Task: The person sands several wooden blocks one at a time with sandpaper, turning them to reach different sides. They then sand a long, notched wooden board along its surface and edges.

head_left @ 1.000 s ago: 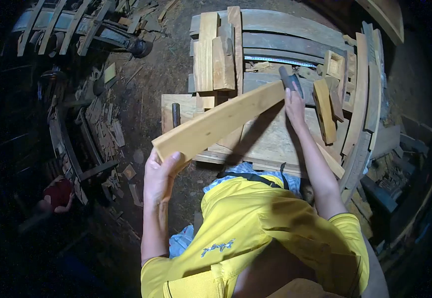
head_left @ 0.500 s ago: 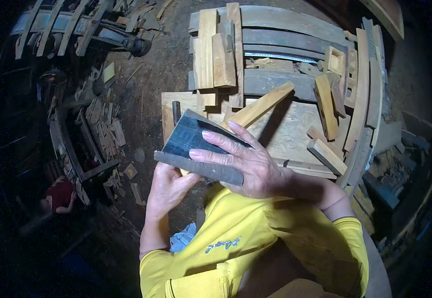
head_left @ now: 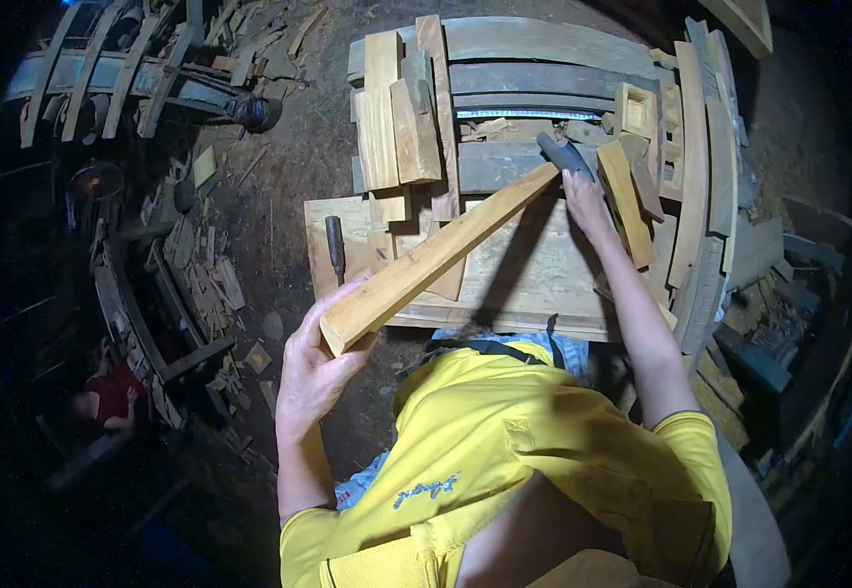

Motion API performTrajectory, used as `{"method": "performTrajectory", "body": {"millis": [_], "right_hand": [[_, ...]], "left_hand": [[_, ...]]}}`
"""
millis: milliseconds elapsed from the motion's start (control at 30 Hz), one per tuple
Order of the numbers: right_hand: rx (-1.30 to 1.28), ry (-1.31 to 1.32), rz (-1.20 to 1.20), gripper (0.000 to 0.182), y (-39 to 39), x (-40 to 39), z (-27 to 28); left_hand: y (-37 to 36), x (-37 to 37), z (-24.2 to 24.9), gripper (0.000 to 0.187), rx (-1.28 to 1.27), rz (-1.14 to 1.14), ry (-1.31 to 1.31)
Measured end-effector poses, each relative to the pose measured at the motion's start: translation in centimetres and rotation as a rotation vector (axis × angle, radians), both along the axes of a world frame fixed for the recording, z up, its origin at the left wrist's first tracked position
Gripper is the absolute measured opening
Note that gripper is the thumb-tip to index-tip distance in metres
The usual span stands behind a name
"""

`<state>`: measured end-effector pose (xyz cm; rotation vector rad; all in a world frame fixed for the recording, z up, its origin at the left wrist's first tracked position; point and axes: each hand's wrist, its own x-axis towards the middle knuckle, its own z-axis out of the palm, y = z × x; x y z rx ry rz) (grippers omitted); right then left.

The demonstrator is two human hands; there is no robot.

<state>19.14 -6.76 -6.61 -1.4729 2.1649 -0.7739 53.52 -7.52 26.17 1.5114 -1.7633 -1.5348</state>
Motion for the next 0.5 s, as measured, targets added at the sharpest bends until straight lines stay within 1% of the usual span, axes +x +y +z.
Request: {"method": "performTrajectory", "body": {"millis": [67,100,133,167,200,267,300,400,433,467,500], "right_hand": [[-0.020,0.036,0.001,0.040,0.0,-0.2,-0.8],[-0.014,0.072,-0.013,0.041,0.0,0.1,-1.3],[-0.010,0.111,-0.026,0.042,-0.2,0.3,-1.6],[-0.041,0.086,-0.038,0.042,-0.1,0.5,-2.0],[-0.043,0.086,-0.036,0.042,0.1,1.0,-1.5],[-0.025,-0.031,-0.211,0.041,0.3,2.1,-0.4],[-0.093,-0.061,-0.246,0.041,0.5,2.7,-0.1],[-0.068,-0.133,-0.279,0.041,0.9,5.1,3.2],[-0.042,-0.196,-0.283,0.045,1.1,6.0,4.0],[-0.170,-0.189,-0.267,0.044,1.3,7.1,4.8],[-0.178,-0.209,-0.250,0.043,1.4,7.9,5.7]], "left_hand": [[0.2,0.3,-0.2,0.053,0.052,0.026,0.007],[0.3,0.4,-0.4,0.053,0.045,0.019,0.009],[0.4,0.6,-0.7,0.057,0.040,0.042,0.028],[0.4,0.7,-0.9,0.062,0.038,0.068,0.048],[0.5,0.7,-0.8,0.062,0.035,0.069,0.049],[0.7,0.9,-0.8,0.073,0.021,0.050,0.112],[0.8,0.8,-0.7,0.073,0.020,0.053,0.111],[0.2,-0.3,-0.1,0.084,0.327,0.269,0.312],[0.0,-0.2,-0.5,0.089,0.361,0.293,0.432],[-0.2,-0.3,-0.9,0.089,0.359,0.292,0.431],[-0.2,-0.5,-1.2,0.093,0.303,0.226,0.517]]}}
